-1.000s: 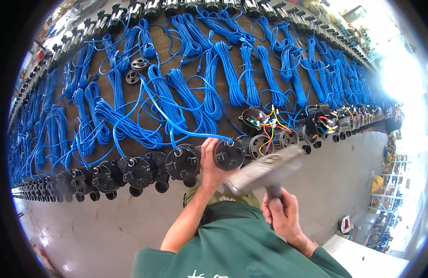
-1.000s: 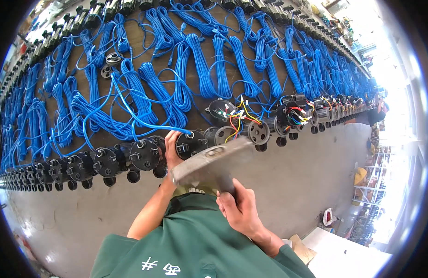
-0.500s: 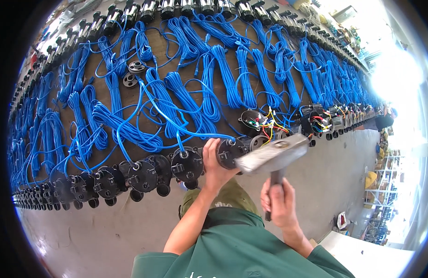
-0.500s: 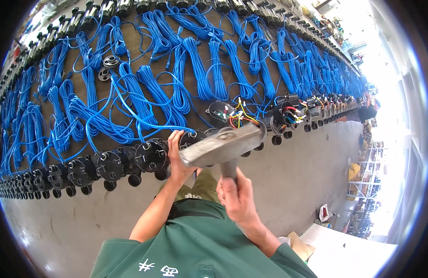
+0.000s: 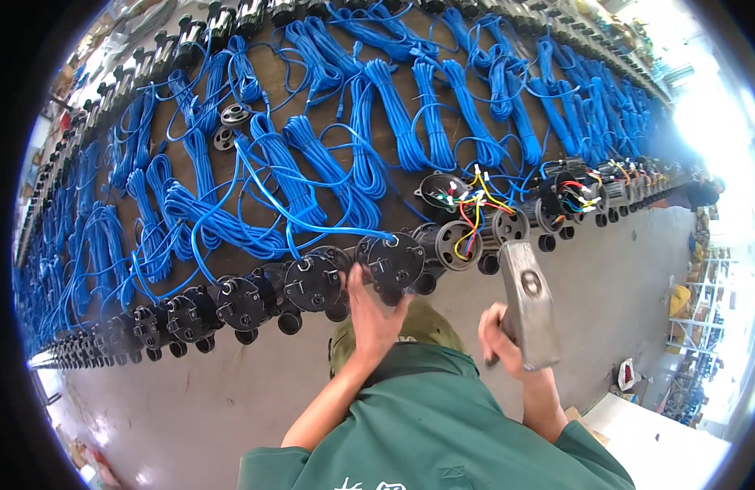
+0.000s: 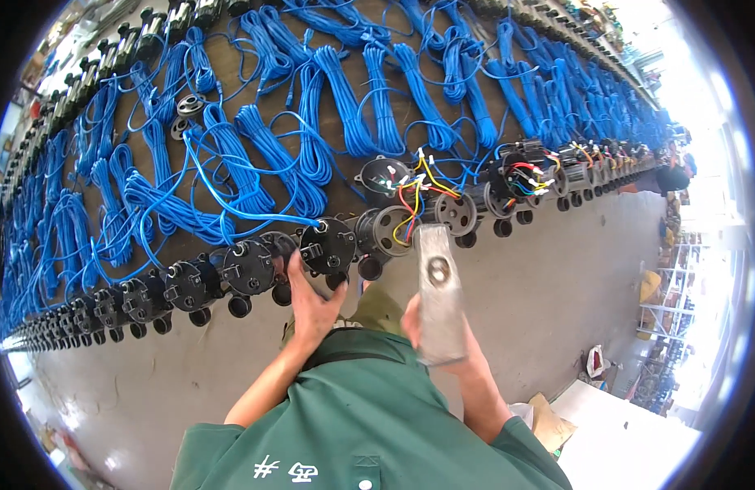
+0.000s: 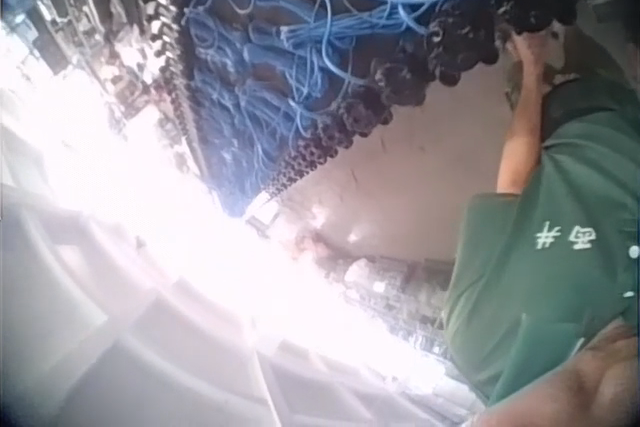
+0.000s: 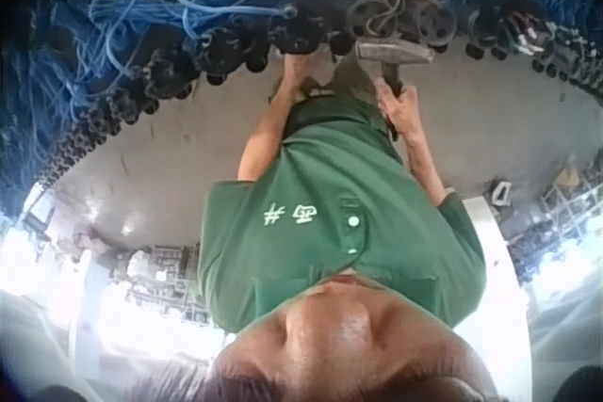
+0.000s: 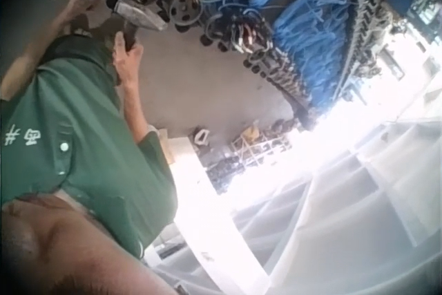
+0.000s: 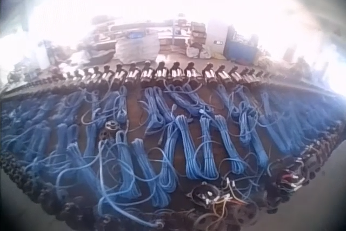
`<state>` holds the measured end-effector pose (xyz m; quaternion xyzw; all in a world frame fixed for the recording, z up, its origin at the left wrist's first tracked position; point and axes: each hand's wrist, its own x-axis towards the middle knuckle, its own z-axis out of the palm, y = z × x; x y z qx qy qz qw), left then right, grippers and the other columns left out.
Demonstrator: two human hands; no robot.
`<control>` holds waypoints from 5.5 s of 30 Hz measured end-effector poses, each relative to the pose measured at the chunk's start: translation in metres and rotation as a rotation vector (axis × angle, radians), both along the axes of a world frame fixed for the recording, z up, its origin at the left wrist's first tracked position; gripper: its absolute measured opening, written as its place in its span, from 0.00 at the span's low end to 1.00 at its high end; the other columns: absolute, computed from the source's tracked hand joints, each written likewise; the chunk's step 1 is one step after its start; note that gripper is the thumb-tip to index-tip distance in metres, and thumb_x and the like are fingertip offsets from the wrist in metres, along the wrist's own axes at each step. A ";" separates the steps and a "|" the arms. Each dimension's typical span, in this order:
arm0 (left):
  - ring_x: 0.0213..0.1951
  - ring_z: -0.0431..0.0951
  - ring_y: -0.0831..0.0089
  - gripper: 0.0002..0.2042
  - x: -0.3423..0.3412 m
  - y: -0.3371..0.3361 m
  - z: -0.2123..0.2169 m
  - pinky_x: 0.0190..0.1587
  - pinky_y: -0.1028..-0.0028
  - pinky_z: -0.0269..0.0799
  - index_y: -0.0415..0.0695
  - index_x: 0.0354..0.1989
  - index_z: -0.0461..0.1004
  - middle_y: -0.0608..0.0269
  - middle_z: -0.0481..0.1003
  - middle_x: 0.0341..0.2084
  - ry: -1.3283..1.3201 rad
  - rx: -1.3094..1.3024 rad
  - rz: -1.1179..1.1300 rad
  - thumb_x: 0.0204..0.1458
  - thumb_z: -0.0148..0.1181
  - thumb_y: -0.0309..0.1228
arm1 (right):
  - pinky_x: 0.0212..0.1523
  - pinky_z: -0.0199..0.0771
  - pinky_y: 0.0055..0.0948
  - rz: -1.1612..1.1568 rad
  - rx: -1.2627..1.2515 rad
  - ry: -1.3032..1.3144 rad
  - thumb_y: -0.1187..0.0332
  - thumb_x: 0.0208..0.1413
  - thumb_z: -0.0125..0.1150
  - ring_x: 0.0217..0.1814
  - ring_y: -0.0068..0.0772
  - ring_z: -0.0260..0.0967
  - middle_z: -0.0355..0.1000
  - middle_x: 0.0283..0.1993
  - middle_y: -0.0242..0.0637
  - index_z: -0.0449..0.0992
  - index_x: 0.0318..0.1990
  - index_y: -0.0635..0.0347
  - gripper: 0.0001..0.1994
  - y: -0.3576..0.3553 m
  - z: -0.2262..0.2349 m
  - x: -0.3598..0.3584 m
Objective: The person uses a hammer to secure parts on a series of industrial pumps, adjusts wiring, and checks components by hand while moving along a line of units in a warehouse.
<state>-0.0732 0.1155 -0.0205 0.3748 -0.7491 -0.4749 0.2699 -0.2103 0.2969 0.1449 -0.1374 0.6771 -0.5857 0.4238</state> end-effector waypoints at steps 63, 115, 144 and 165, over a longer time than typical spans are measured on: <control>0.16 0.72 0.75 0.10 -0.015 0.039 -0.180 0.16 0.70 0.65 0.33 0.40 0.75 0.62 0.75 0.22 0.156 0.668 0.136 0.56 0.71 0.22 | 0.26 0.68 0.33 -0.198 0.517 0.852 0.67 0.55 0.73 0.21 0.35 0.67 0.70 0.21 0.42 0.79 0.37 0.64 0.11 0.074 -0.026 -0.117; 0.43 0.85 0.51 0.16 -0.248 -0.108 0.062 0.46 0.48 0.86 0.32 0.50 0.76 0.44 0.81 0.43 -0.513 0.791 -0.043 0.53 0.55 0.22 | 0.55 0.76 0.46 0.692 0.001 1.022 0.61 0.66 0.58 0.50 0.52 0.78 0.82 0.44 0.46 0.83 0.44 0.61 0.13 -0.081 -0.094 -0.264; 0.37 0.78 0.80 0.26 -0.170 -0.006 0.107 0.38 0.73 0.72 0.39 0.56 0.78 0.64 0.81 0.42 0.101 0.763 -0.405 0.62 0.65 0.51 | 0.54 0.84 0.38 0.672 -0.191 -0.476 0.43 0.68 0.61 0.52 0.38 0.82 0.80 0.55 0.47 0.76 0.58 0.64 0.29 -0.148 -0.057 -0.266; 0.51 0.74 0.51 0.16 -0.144 0.062 0.036 0.51 0.57 0.72 0.38 0.46 0.79 0.49 0.70 0.50 -0.375 -0.622 0.162 0.47 0.66 0.27 | 0.42 0.84 0.33 0.537 0.063 0.148 0.40 0.71 0.53 0.38 0.32 0.83 0.85 0.41 0.46 0.79 0.43 0.66 0.31 -0.144 -0.092 -0.230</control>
